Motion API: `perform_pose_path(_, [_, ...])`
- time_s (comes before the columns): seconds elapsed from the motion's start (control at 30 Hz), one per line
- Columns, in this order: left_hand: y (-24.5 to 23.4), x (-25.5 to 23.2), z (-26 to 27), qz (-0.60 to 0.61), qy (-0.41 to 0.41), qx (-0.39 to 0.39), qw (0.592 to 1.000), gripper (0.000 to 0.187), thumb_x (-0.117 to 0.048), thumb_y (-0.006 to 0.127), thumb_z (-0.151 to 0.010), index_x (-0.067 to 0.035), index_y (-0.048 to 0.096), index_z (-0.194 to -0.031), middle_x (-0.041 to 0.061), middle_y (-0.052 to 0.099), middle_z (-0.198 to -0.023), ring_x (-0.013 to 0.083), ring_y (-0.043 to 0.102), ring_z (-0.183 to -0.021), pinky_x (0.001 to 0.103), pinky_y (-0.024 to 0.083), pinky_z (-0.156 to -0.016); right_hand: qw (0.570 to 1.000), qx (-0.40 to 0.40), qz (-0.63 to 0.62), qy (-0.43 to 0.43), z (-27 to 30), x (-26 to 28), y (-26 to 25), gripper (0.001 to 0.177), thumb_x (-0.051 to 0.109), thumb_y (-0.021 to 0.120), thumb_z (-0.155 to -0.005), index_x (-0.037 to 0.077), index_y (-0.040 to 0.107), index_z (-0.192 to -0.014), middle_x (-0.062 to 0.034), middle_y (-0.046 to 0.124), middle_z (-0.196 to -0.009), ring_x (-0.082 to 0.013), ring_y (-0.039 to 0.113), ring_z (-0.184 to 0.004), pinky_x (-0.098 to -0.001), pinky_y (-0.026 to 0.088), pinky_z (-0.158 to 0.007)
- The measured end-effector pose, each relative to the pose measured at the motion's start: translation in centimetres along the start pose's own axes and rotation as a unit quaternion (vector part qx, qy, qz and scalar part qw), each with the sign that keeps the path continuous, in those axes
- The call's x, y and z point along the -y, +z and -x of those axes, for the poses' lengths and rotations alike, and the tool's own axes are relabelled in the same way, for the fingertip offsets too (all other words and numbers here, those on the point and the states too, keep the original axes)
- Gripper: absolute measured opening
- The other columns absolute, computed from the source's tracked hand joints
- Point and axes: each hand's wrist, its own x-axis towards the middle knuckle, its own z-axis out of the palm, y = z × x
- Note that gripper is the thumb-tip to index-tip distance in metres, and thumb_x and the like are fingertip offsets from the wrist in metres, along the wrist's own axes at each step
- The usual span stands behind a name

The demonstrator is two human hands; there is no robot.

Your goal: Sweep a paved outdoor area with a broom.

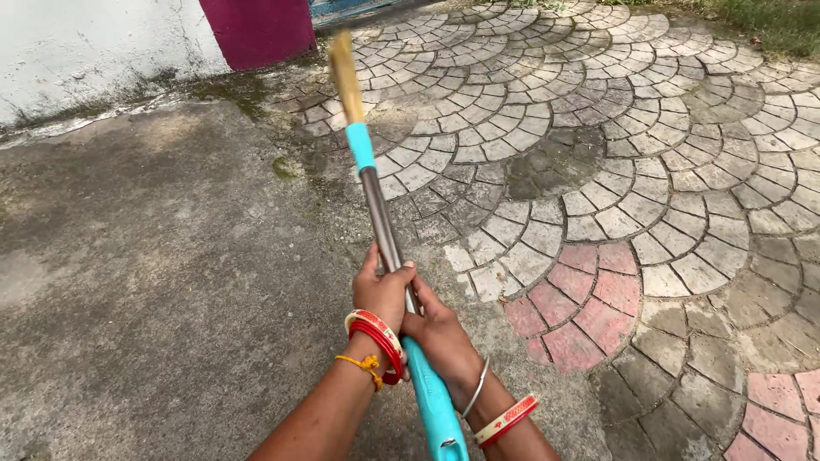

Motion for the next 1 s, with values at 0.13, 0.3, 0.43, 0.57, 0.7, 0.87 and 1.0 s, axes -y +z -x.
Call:
perform_pose_path(0.13, [-0.9, 1.4, -2.8, -0.012, -0.047, -0.11, 0.993, 0.073, -0.007, 0.065, -0.089, -0.014, 0.039, -0.157, 0.013, 0.071, -0.094, 0.0274, 0.073, -0.075, 0.042, 0.058, -0.062, 0.984, 0.158, -0.044, 0.075, -2.4, -0.1, -1.4, 0.068, 0.004, 0.053, -0.096, 0.018, 0.034, -0.159, -0.0063, 0.061, -0.074, -0.0111, 0.059, -0.049, -0.0268, 0.052, -0.042])
perform_pose_path(0.3, [4.3, 3.1, -6.5, -0.157, -0.043, 0.099, 0.982, 0.087, -0.011, 0.065, -0.091, -0.01, 0.017, -0.164, 0.025, 0.068, -0.124, 0.0321, 0.069, -0.103, 0.042, 0.054, -0.089, 0.989, 0.027, -0.138, 0.056, -2.5, -1.5, -3.9, 0.065, 0.004, 0.052, -0.093, 0.016, 0.039, -0.155, -0.0055, 0.063, -0.073, -0.0124, 0.059, -0.049, -0.0294, 0.053, -0.041])
perform_pose_path(0.43, [7.3, 4.4, -8.0, -0.172, 0.012, 0.206, 0.963, 0.084, -0.015, 0.07, -0.089, -0.009, 0.026, -0.161, 0.017, 0.067, -0.13, 0.0245, 0.066, -0.11, 0.033, 0.05, -0.095, 0.987, -0.118, -0.106, 0.002, -1.1, 0.7, -1.9, 0.06, 0.004, 0.053, -0.093, 0.016, 0.041, -0.151, -0.0072, 0.061, -0.073, -0.0146, 0.057, -0.047, -0.0316, 0.051, -0.039])
perform_pose_path(0.57, [5.4, 2.8, -5.2, -0.074, 0.078, 0.229, 0.967, 0.075, -0.019, 0.075, -0.088, -0.01, 0.044, -0.156, 0.015, 0.07, -0.123, 0.0181, 0.069, -0.099, 0.032, 0.054, -0.084, 0.984, -0.164, -0.063, -0.022, 0.8, 2.9, 0.4, 0.066, 0.001, 0.05, -0.091, 0.024, 0.037, -0.152, -0.0062, 0.059, -0.071, -0.0143, 0.055, -0.044, -0.0312, 0.049, -0.036])
perform_pose_path(0.7, [1.5, -0.9, -1.0, -0.041, 0.025, -0.028, 0.998, 0.072, -0.02, 0.07, -0.088, -0.023, 0.048, -0.156, 0.025, 0.076, -0.093, 0.0271, 0.073, -0.075, 0.043, 0.056, -0.066, 0.999, 0.011, -0.035, 0.035, -1.0, 2.0, -1.3, 0.076, 0.001, 0.05, -0.092, 0.028, 0.029, -0.159, -0.0058, 0.06, -0.071, -0.0121, 0.056, -0.045, -0.0284, 0.051, -0.038])
perform_pose_path(0.87, [0.4, 3.5, -5.1, -0.096, 0.02, -0.168, 0.981, 0.07, -0.021, 0.07, -0.091, -0.018, 0.038, -0.153, 0.013, 0.071, -0.107, 0.0273, 0.072, -0.084, 0.042, 0.056, -0.072, 0.981, 0.156, -0.056, 0.104, -3.6, 1.5, -2.8, 0.069, 0.002, 0.054, -0.094, 0.013, 0.035, -0.16, -0.005, 0.065, -0.074, -0.0104, 0.059, -0.048, -0.0264, 0.052, -0.041])
perform_pose_path(1.0, [2.1, 0.6, -5.7, -0.136, -0.019, 0.069, 0.988, 0.067, -0.02, 0.064, -0.092, -0.015, 0.04, -0.155, 0.015, 0.075, -0.111, 0.0268, 0.073, -0.085, 0.042, 0.057, -0.072, 0.991, 0.051, -0.097, 0.075, -3.6, 0.0, -3.2, 0.069, 0.001, 0.058, -0.09, 0.012, 0.04, -0.156, -0.005, 0.062, -0.071, -0.0125, 0.06, -0.048, -0.0294, 0.052, -0.04])
